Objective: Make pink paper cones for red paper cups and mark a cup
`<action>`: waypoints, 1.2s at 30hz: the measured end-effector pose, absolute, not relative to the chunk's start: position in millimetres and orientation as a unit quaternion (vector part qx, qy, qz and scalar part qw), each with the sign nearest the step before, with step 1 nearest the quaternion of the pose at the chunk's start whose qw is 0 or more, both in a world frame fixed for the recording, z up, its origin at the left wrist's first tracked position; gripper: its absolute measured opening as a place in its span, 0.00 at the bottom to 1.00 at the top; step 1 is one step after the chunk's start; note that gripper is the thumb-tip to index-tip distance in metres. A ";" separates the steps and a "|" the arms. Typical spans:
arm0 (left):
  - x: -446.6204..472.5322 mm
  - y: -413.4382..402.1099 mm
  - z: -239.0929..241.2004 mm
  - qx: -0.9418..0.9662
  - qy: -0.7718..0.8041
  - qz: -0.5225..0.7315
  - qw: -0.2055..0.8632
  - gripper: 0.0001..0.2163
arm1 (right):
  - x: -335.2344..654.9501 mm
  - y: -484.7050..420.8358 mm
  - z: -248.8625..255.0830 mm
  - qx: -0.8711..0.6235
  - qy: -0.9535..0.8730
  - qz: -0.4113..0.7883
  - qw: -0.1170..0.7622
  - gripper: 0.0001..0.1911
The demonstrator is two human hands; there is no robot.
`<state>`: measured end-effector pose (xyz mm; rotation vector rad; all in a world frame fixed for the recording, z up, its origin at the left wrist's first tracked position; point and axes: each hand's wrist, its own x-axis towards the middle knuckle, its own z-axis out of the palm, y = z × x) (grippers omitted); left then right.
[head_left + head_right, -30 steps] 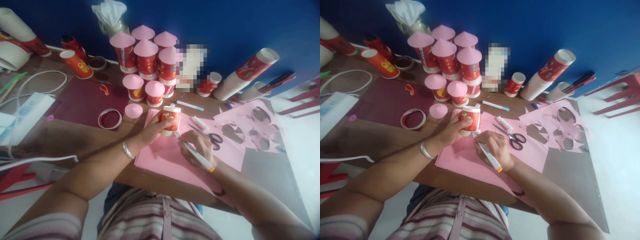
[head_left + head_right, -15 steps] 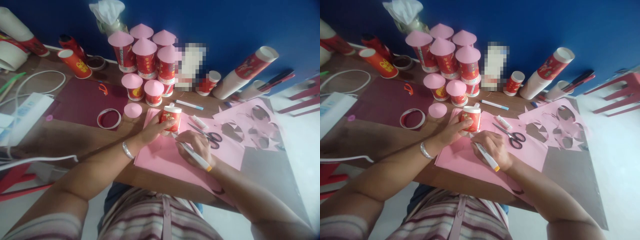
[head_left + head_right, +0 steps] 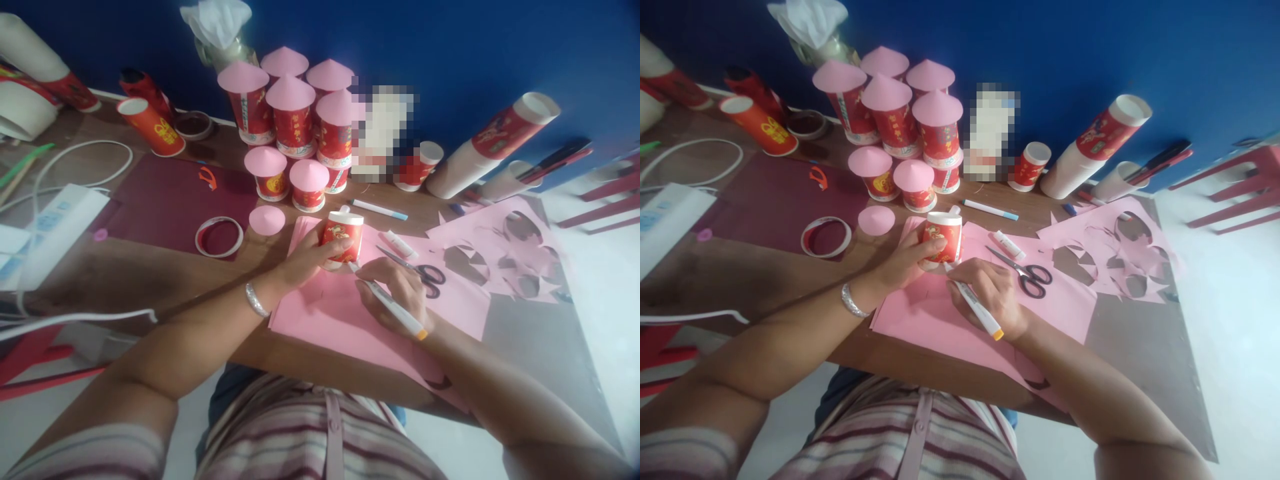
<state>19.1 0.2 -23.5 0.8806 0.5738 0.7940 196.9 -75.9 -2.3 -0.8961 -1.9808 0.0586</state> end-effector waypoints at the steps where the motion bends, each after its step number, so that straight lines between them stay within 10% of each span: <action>1: 19.3 0.2 -23.4 0.405 0.270 0.372 0.790 0.20 | 197.0 -75.8 -2.3 -0.366 -0.806 0.021 0.464 0.08; 36: 17.3 0.1 -23.6 0.415 0.280 0.352 0.790 0.20 | 199.2 -74.2 -4.4 -0.372 -0.802 0.018 0.467 0.09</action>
